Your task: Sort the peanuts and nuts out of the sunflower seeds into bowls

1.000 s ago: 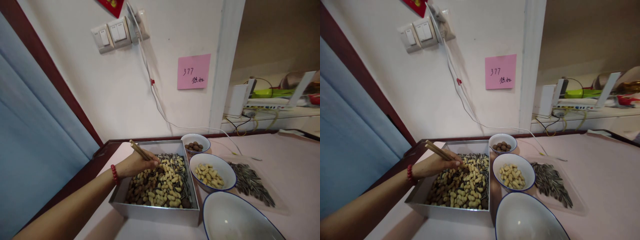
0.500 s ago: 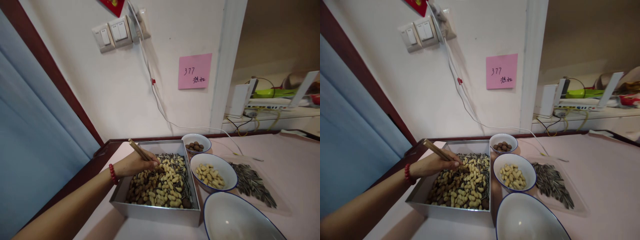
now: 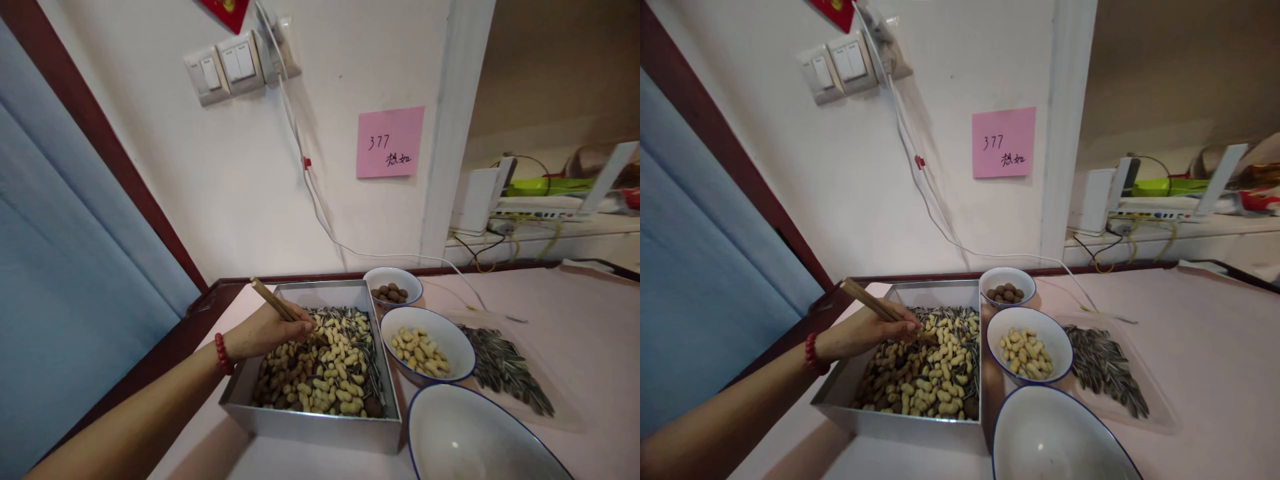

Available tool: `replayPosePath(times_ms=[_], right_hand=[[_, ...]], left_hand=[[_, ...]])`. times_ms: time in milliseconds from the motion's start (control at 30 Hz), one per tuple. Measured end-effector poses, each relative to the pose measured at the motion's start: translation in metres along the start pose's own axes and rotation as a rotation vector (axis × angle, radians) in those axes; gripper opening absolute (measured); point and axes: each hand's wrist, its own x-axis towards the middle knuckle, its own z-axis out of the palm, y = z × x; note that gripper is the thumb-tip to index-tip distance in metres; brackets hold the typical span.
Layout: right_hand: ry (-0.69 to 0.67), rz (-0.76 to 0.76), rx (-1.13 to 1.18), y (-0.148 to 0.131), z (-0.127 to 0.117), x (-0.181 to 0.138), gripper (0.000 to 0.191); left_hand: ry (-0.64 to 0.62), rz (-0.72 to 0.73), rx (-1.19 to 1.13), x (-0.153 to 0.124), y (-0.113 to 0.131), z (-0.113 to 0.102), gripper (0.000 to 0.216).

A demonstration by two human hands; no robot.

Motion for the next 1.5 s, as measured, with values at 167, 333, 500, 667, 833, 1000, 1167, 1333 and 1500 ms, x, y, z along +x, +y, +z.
replayPosePath(times_ms=[167, 333, 500, 667, 833, 1000, 1167, 1333, 1500], right_hand=[[0.068, 0.033, -0.041, 0.016, -0.018, 0.020, 0.079], [0.092, 0.042, -0.069, 0.022, -0.023, 0.023, 0.078], [0.081, 0.051, -0.076, 0.025, -0.022, 0.026, 0.078], [0.051, 0.046, -0.063, 0.026, -0.021, 0.032, 0.066], [0.048, 0.038, -0.059, 0.029, -0.023, 0.030, 0.073], [0.051, 0.022, -0.061, 0.029, -0.024, 0.025, 0.079], [0.018, 0.003, -0.056, 0.028, -0.027, 0.024, 0.075], [-0.029, 0.008, -0.049, 0.025, -0.029, 0.022, 0.065], [-0.024, 0.020, -0.056, 0.018, -0.028, 0.019, 0.068]], left_hand=[[0.000, 0.033, 0.023, -0.001, -0.002, -0.002, 0.033], [-0.029, 0.050, 0.100, 0.001, 0.005, 0.000, 0.032], [-0.029, 0.043, 0.123, 0.004, 0.005, 0.002, 0.034], [-0.004, 0.067, 0.139, 0.005, 0.000, 0.002, 0.029], [-0.018, 0.056, 0.096, 0.004, 0.001, 0.000, 0.030], [-0.026, 0.044, 0.062, 0.003, 0.002, 0.000, 0.029], [-0.031, 0.021, 0.082, 0.004, 0.003, 0.001, 0.030], [-0.084, 0.015, 0.091, 0.004, 0.003, -0.002, 0.034], [-0.110, 0.042, 0.073, 0.003, 0.000, -0.003, 0.033]])
